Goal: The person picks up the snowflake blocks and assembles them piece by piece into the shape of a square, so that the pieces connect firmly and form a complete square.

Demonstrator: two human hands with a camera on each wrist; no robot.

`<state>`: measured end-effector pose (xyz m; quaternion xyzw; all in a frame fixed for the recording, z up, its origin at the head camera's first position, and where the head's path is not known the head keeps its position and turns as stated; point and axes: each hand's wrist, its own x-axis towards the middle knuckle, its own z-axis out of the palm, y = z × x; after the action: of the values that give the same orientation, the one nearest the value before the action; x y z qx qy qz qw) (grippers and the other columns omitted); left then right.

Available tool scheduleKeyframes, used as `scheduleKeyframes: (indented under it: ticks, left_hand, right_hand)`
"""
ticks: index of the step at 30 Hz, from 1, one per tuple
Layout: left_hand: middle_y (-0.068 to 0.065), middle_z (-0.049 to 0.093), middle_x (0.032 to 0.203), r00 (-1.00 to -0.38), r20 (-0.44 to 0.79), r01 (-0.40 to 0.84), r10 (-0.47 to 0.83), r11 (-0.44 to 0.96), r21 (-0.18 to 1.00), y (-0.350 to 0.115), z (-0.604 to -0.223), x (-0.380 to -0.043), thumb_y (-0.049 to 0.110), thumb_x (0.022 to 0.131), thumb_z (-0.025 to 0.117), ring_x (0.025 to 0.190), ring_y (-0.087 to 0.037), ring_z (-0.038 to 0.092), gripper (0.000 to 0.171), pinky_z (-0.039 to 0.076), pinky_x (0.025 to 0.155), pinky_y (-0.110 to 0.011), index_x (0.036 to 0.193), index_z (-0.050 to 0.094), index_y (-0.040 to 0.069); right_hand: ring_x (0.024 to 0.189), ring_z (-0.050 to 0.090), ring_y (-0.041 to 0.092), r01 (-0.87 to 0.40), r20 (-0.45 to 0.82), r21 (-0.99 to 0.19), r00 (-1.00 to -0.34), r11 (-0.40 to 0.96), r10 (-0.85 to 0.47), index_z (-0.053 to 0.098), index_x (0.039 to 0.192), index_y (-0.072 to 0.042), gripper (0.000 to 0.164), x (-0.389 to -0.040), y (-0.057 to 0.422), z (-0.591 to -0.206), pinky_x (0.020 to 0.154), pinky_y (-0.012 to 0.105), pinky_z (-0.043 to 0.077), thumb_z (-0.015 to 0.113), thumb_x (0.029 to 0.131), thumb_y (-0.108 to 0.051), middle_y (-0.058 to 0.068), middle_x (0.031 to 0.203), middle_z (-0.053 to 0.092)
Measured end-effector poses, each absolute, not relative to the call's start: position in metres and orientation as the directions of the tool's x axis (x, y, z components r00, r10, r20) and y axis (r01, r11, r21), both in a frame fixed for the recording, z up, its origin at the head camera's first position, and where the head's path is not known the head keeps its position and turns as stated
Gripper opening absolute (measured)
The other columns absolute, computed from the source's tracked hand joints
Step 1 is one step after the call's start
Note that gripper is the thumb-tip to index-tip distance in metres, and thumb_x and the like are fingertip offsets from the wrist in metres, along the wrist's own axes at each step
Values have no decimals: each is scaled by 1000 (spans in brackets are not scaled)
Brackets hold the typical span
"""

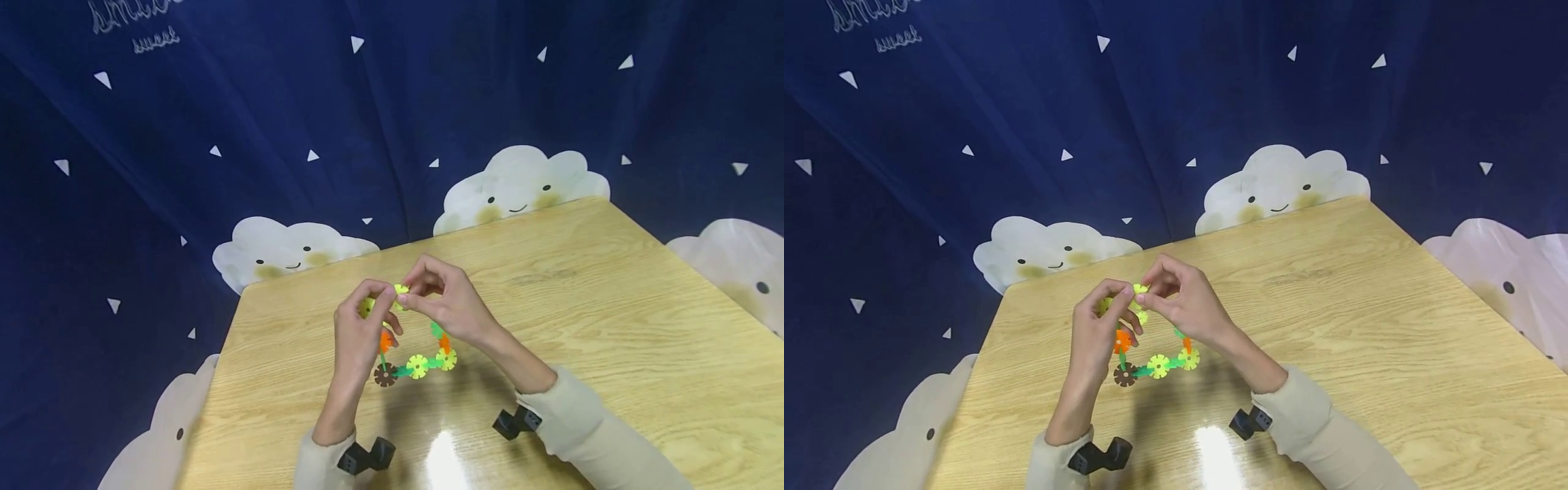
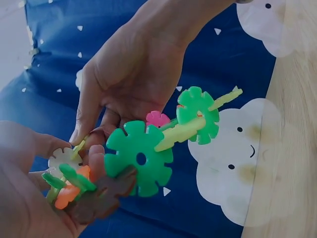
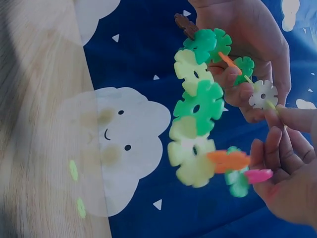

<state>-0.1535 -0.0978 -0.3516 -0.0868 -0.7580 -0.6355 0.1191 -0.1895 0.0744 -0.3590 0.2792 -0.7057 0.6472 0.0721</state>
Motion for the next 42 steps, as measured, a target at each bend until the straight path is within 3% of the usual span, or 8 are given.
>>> scheduleKeyframes:
  ticks: [5, 10, 14, 18, 22, 29, 34, 42]
  left_hand:
    - [-14, 62, 75, -952, 304, 293, -41, 174, 940, -102, -350, -155, 19, 100, 66, 43, -25, 54, 14, 46, 36, -27, 96, 74, 9]
    - [-12, 51, 53, -954, 285, 268, -89, 170, 948, -108, -349, -155, 19, 99, 66, 39, -18, 47, 14, 43, 35, -28, 95, 73, 8]
    - [-11, 51, 53, -954, 276, 259, -116, 143, 955, -115, -346, -156, 18, 99, 66, 40, -18, 46, 13, 43, 35, -28, 96, 73, 7]
    - [-11, 51, 55, -954, 265, 249, -142, 121, 961, -122, -343, -155, 17, 99, 66, 40, -18, 46, 12, 42, 36, -27, 96, 72, 7]
    - [-11, 50, 55, -950, 261, 249, -171, 88, 965, -131, -343, -154, 14, 99, 65, 40, -18, 45, 12, 41, 36, -25, 96, 71, 5]
    - [-7, 47, 53, -945, 261, 259, -199, 38, 965, -141, -342, -153, 11, 99, 63, 42, -17, 43, 12, 39, 37, -24, 98, 70, 1]
    - [-6, 46, 53, -941, 262, 265, -213, 13, 964, -146, -343, -153, 11, 99, 63, 42, -16, 42, 12, 38, 36, -24, 98, 69, 0]
    - [-6, 44, 50, -937, 264, 276, -228, -23, 961, -151, -347, -152, 11, 100, 60, 41, -16, 40, 14, 37, 35, -23, 95, 65, -2]
  right_hand:
    - [79, 67, 25, -480, 452, -878, -828, 2, -331, 66, 103, -8, 18, -192, 74, -358, 72, 28, 52, 79, 91, -5, 6, 84, 69]
    - [83, 69, 25, -446, 422, -895, -829, -21, -368, 69, 108, -7, 15, -196, 77, -359, 76, 29, 53, 76, 94, -6, 13, 89, 71]
    - [83, 70, 24, -410, 409, -909, -837, -76, -363, 68, 112, 0, 16, -203, 80, -362, 74, 30, 56, 70, 98, -5, 17, 92, 71]
    - [84, 71, 23, -375, 397, -918, -858, -131, -326, 65, 114, 7, 19, -214, 83, -367, 79, 34, 60, 66, 99, -5, 12, 91, 73]
    - [87, 71, 22, -331, 356, -934, -890, -134, -286, 66, 115, 4, 19, -227, 85, -378, 80, 35, 60, 67, 100, -7, 10, 94, 75]
    - [73, 66, 18, -201, 222, -974, -939, -104, -262, 66, 129, -2, 31, -253, 83, -406, 75, 31, 61, 71, 99, -10, 21, 114, 74]
    - [71, 65, 16, -128, 144, -989, -953, -76, -267, 62, 136, -2, 39, -269, 76, -429, 72, 30, 62, 71, 98, -6, 25, 127, 68]
    - [82, 70, 37, -91, 64, -992, -958, 82, -279, 61, 135, -1, 42, -282, 63, -464, 73, 44, 63, 71, 94, 0, 30, 132, 61]
